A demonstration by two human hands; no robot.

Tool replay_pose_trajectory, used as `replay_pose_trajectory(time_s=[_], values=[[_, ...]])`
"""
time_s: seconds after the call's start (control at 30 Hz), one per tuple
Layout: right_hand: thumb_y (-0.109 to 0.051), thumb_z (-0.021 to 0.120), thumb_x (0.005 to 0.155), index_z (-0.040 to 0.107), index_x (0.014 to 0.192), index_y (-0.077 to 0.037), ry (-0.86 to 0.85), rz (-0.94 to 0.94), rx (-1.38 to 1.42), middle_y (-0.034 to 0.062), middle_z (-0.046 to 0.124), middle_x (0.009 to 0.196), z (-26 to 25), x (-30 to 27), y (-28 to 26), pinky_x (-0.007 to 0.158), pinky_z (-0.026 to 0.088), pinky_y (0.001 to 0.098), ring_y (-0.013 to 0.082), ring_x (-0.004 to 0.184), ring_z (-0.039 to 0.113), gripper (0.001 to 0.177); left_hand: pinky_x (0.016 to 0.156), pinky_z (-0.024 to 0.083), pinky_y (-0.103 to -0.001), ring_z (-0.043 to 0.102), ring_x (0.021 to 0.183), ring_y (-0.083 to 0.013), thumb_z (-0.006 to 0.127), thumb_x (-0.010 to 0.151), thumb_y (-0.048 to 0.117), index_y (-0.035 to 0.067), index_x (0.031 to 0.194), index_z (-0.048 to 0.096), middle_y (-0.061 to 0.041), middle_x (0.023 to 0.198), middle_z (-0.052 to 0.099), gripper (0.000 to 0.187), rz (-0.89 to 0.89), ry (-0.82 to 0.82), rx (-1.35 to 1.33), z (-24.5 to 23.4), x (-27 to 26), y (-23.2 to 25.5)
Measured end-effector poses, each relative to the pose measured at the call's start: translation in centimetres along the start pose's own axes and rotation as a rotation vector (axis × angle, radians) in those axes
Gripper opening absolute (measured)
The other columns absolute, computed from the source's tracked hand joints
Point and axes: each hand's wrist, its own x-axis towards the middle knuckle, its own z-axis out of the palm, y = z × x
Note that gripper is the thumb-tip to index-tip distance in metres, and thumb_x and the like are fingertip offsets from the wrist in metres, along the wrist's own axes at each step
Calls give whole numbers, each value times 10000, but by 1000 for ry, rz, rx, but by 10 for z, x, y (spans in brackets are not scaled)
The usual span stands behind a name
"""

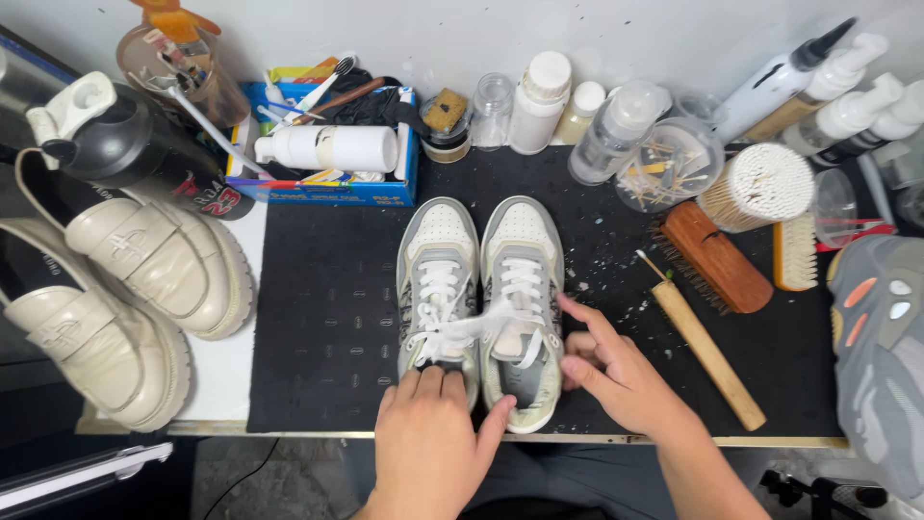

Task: The person cleans a pair of grey and white sneakers using a cotton swab and a wooden brush, focusing on the toe and side panels. They then switch to a pair of white sneakers and re-lace them, threading the laces through the eyelets and tying a knot.

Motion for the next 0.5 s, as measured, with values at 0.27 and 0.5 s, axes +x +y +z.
replay_pose_trajectory(time_s=[0.27, 0.5], values=[[-38, 634, 950, 728, 1085, -5, 478, -289, -189, 13, 664, 709, -12, -7, 53, 573, 485, 214, 70, 607, 599, 168, 622, 519, -456, 676, 650, -329, 819, 693, 437, 49, 659, 698, -120, 663, 678, 407, -77, 70, -66, 21, 29, -5], [-20, 646, 927, 725, 1035, -4, 498, -288, -168, 20, 671, 684, -10, -7, 50, 544, 482, 212, 67, 576, 613, 135, 526, 499, -440, 655, 574, -339, 800, 675, 345, 55, 631, 702, -121, 610, 646, 309, -56, 154, -328, -46, 32, -22]])
